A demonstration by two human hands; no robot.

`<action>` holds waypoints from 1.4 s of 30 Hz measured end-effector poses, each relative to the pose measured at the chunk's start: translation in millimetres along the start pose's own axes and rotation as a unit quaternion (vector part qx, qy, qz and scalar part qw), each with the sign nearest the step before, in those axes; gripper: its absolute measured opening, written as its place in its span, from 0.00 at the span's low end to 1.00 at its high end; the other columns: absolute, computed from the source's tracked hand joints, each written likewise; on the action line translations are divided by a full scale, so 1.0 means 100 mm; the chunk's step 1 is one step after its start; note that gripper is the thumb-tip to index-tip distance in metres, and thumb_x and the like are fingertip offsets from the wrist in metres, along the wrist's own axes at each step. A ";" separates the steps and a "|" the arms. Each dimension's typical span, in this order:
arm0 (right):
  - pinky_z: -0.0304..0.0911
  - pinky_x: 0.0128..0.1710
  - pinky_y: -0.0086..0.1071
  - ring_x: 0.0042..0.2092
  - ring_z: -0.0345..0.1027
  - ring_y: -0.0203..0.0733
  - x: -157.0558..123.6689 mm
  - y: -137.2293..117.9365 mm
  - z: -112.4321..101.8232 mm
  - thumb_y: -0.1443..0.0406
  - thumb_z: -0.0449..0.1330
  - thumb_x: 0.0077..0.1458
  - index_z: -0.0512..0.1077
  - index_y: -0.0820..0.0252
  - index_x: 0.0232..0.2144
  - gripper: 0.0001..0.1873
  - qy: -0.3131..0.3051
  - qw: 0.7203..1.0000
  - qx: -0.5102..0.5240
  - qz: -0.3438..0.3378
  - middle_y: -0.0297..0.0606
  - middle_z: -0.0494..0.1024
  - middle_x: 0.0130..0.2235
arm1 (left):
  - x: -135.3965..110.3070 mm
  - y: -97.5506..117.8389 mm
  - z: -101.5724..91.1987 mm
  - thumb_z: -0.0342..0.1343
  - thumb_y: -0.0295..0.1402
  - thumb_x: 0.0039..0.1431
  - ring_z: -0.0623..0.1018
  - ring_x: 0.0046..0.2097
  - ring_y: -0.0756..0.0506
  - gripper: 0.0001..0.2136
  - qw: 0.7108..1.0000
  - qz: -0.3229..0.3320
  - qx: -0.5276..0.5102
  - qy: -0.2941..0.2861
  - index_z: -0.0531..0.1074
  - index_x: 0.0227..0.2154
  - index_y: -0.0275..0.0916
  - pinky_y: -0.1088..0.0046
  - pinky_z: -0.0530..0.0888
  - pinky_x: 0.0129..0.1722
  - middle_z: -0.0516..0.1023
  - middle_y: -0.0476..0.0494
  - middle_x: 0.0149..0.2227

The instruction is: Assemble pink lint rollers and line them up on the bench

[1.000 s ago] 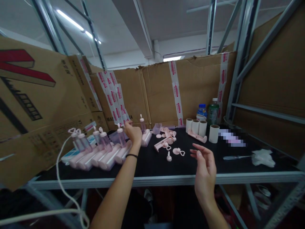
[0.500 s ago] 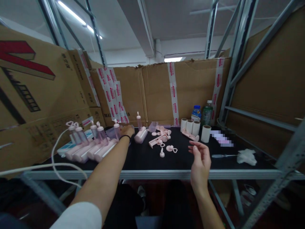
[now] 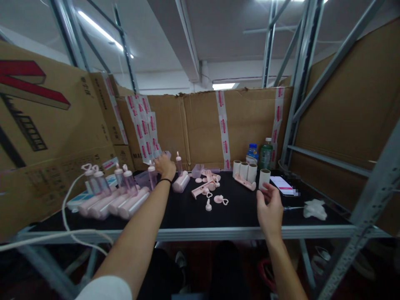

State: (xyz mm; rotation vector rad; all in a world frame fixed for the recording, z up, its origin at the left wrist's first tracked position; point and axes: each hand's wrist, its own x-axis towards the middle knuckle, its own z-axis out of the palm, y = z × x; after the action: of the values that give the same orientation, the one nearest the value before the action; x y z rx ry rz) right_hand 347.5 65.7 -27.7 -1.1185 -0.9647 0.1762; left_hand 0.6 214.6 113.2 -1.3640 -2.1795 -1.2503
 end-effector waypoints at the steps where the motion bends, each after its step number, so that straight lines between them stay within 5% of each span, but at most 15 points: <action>1: 0.65 0.55 0.48 0.54 0.70 0.56 0.12 0.07 0.01 0.55 0.60 0.60 0.69 0.63 0.58 0.28 -0.001 0.998 -0.055 -0.028 0.54 0.74 0.55 | -0.02 0.04 -0.02 0.57 0.35 0.68 0.71 0.60 0.34 0.15 1.000 -0.003 -0.001 0.015 0.72 0.53 0.35 0.45 0.68 0.59 0.74 0.35 0.56; 5: 0.55 0.64 0.53 0.65 0.57 0.66 0.71 0.36 0.12 0.60 0.59 0.56 0.61 0.74 0.65 0.38 -0.004 0.965 -0.248 -0.081 0.66 0.64 0.62 | -0.19 0.15 -0.16 0.42 0.24 0.69 0.66 0.62 0.28 0.16 0.997 0.015 -0.027 0.075 0.71 0.52 0.27 0.42 0.62 0.60 0.74 0.23 0.54; 9: 0.55 0.63 0.54 0.64 0.58 0.69 1.14 0.56 0.24 0.60 0.62 0.54 0.58 0.77 0.66 0.42 -0.025 0.956 -0.282 -0.080 0.70 0.63 0.63 | -0.57 0.13 -0.32 0.39 0.29 0.71 0.68 0.59 0.30 0.17 0.987 0.099 -0.074 0.098 0.72 0.50 0.33 0.49 0.63 0.60 0.75 0.27 0.53; 15: 0.64 0.52 0.47 0.50 0.72 0.62 1.30 0.69 0.32 0.64 0.60 0.53 0.66 0.75 0.60 0.33 -0.054 0.955 -0.282 -0.070 0.65 0.76 0.49 | -1.30 -0.15 -0.35 0.45 0.29 0.71 0.73 0.53 0.34 0.11 0.956 0.258 -0.134 0.030 0.73 0.44 0.40 0.56 0.68 0.57 0.77 0.35 0.45; 19: 0.64 0.52 0.47 0.50 0.71 0.59 1.25 0.56 0.30 0.62 0.58 0.57 0.70 0.71 0.55 0.25 -0.019 0.961 -0.263 -0.087 0.61 0.76 0.50 | -1.45 -0.31 -0.28 0.47 0.25 0.68 0.74 0.50 0.36 0.09 0.930 0.328 -0.165 -0.037 0.73 0.39 0.39 0.57 0.71 0.53 0.78 0.37 0.42; 25: 0.62 0.57 0.46 0.55 0.69 0.55 0.65 -0.27 0.34 0.61 0.55 0.63 0.72 0.64 0.51 0.17 0.033 0.963 -0.147 -0.223 0.51 0.76 0.49 | -1.25 -0.50 -0.14 0.49 0.22 0.67 0.74 0.47 0.38 0.08 0.896 0.390 -0.176 -0.119 0.72 0.38 0.39 0.58 0.72 0.51 0.78 0.40 0.40; 29: 0.65 0.48 0.38 0.42 0.73 0.46 -0.11 -1.02 0.48 0.63 0.58 0.65 0.74 0.58 0.49 0.12 -0.126 0.955 -0.058 -0.264 0.39 0.78 0.41 | -1.16 -0.54 -0.06 0.51 0.22 0.66 0.75 0.46 0.39 0.08 0.880 0.405 -0.185 -0.162 0.73 0.38 0.38 0.59 0.72 0.52 0.78 0.40 0.40; 32: 0.65 0.48 0.34 0.43 0.73 0.43 -0.52 -1.38 0.62 0.63 0.61 0.65 0.73 0.56 0.53 0.15 -0.272 0.928 0.002 -0.257 0.37 0.77 0.42 | -1.07 -0.52 -0.06 0.52 0.22 0.65 0.75 0.47 0.40 0.07 0.871 0.405 -0.202 -0.191 0.74 0.38 0.38 0.61 0.72 0.53 0.78 0.40 0.41; 36: 0.64 0.47 0.33 0.44 0.72 0.43 -0.78 -1.54 0.77 0.62 0.61 0.66 0.73 0.56 0.52 0.14 -0.343 0.915 0.042 -0.211 0.37 0.77 0.43 | -0.79 -0.49 -0.17 0.54 0.23 0.63 0.77 0.45 0.42 0.06 0.861 0.392 -0.232 -0.227 0.75 0.37 0.38 0.65 0.73 0.49 0.79 0.42 0.40; 42: 0.62 0.46 0.32 0.42 0.72 0.42 -0.98 -1.46 0.76 0.61 0.60 0.67 0.74 0.56 0.49 0.10 -0.358 0.918 0.061 -0.157 0.36 0.77 0.40 | -0.36 -0.58 -0.28 0.57 0.25 0.61 0.78 0.38 0.45 0.04 0.859 0.348 -0.276 -0.255 0.76 0.36 0.36 0.70 0.72 0.41 0.81 0.44 0.35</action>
State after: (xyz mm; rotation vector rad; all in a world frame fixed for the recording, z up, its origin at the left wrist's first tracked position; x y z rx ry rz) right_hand 185.8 -6.5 43.8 -0.7650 -1.7471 0.3929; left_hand -35.3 160.7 77.3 -2.6556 -1.3001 -1.3338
